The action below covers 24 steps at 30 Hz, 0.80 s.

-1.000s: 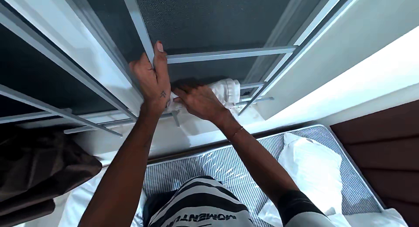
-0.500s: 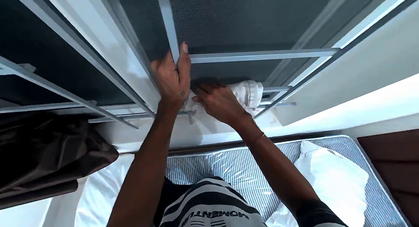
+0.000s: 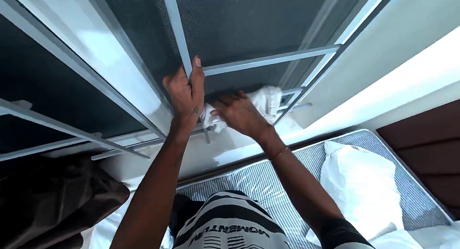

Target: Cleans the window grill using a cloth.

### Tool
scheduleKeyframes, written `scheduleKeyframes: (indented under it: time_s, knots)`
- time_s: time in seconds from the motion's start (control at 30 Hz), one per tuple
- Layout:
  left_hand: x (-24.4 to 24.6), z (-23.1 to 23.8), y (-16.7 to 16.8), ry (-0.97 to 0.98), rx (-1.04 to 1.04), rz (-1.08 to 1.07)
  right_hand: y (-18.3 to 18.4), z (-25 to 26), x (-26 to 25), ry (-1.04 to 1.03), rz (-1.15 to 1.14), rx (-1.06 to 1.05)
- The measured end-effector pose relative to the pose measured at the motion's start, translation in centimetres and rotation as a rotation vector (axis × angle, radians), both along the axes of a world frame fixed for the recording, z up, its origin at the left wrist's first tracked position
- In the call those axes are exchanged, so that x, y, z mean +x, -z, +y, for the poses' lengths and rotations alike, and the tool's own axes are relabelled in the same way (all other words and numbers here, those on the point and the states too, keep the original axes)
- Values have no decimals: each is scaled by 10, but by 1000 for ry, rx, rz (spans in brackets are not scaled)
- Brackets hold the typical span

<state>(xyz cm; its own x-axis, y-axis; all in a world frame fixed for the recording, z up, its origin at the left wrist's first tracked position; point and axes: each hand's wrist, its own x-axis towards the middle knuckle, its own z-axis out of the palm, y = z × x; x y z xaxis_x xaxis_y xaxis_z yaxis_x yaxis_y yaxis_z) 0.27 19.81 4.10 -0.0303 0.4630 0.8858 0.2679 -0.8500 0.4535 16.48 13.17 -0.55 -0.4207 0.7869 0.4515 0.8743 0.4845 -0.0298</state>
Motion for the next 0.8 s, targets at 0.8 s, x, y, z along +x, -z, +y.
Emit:
scheduleKeyframes:
  time_s: [0.8]
  knots:
    - [6, -1, 5, 9, -6, -87, 3, -4, 14, -2, 23, 16]
